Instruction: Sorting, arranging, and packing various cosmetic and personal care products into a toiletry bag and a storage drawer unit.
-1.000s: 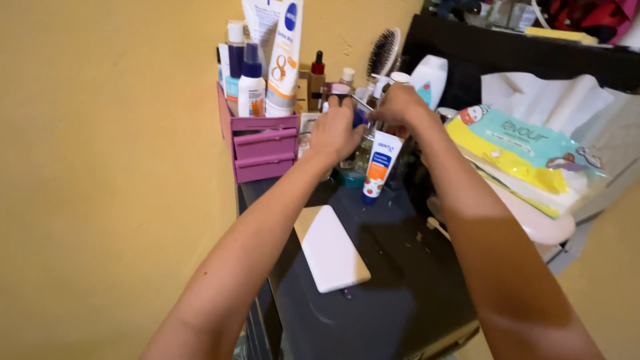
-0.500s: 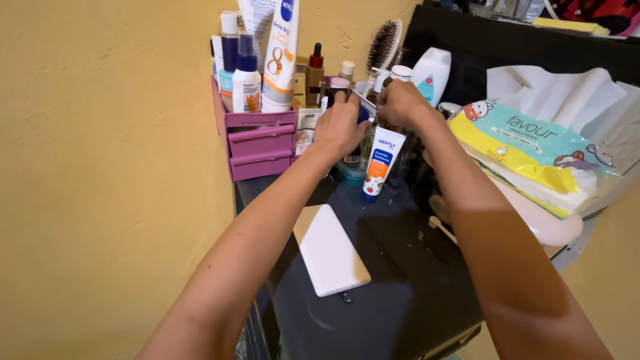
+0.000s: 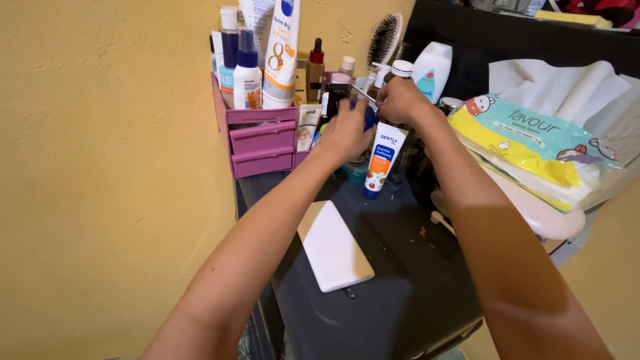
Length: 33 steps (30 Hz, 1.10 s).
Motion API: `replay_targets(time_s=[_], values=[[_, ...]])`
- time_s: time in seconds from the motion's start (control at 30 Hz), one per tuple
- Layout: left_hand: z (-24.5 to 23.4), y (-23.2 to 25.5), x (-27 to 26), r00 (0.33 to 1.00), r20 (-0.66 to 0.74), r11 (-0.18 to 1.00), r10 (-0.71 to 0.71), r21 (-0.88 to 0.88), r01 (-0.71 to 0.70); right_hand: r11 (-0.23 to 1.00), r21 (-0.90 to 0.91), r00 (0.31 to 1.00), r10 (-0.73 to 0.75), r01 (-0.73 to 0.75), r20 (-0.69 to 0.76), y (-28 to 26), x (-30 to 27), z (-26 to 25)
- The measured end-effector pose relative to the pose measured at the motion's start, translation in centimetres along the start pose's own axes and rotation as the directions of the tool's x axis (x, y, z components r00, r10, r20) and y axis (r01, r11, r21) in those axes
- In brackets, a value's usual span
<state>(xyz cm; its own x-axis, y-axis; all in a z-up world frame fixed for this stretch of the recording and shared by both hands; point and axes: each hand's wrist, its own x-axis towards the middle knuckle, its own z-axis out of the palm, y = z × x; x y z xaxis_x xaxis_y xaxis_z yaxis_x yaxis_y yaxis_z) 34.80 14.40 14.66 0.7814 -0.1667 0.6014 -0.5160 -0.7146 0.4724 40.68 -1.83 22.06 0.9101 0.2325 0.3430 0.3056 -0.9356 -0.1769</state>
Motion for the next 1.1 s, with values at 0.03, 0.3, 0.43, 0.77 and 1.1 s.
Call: replay_targets(time_s=[0.03, 0.3, 0.43, 0.77, 1.1], values=[[0.6, -0.4, 0.0, 1.0, 0.002, 1.0, 0.002, 0.0, -0.002, 1.0, 0.001, 1.0, 0.002, -0.002, -0.001, 0.2, -0.1, 0.0], [-2.2, 1.2, -4.1, 0.973, 0.218, 0.993, 0.071, 0.081, -0.09, 0.997, -0.017, 0.993, -0.071, 0.069, -0.1, -2.5, -3.7, -3.4], [-0.9, 0.5, -5.0, 0.96, 0.262, 0.962, 0.096, 0.224, -0.157, 0.992, -0.068, 0.988, -0.115, 0.108, -0.104, -3.8, -6.6, -5.5], [4.9, -2.8, -3.7, 0.924, -0.078, 0.767, 0.375, 0.586, -0.262, 0.996, -0.047, 0.988, -0.07, 0.077, 0.136, -2.3, -10.2, -3.6], [-2.1, -1.3, -4.0, 0.953, 0.043, 0.95, 0.301, -0.106, -0.295, 0.951, 0.306, 0.993, -0.074, 0.042, 0.094, -3.6, -12.4, -3.8]])
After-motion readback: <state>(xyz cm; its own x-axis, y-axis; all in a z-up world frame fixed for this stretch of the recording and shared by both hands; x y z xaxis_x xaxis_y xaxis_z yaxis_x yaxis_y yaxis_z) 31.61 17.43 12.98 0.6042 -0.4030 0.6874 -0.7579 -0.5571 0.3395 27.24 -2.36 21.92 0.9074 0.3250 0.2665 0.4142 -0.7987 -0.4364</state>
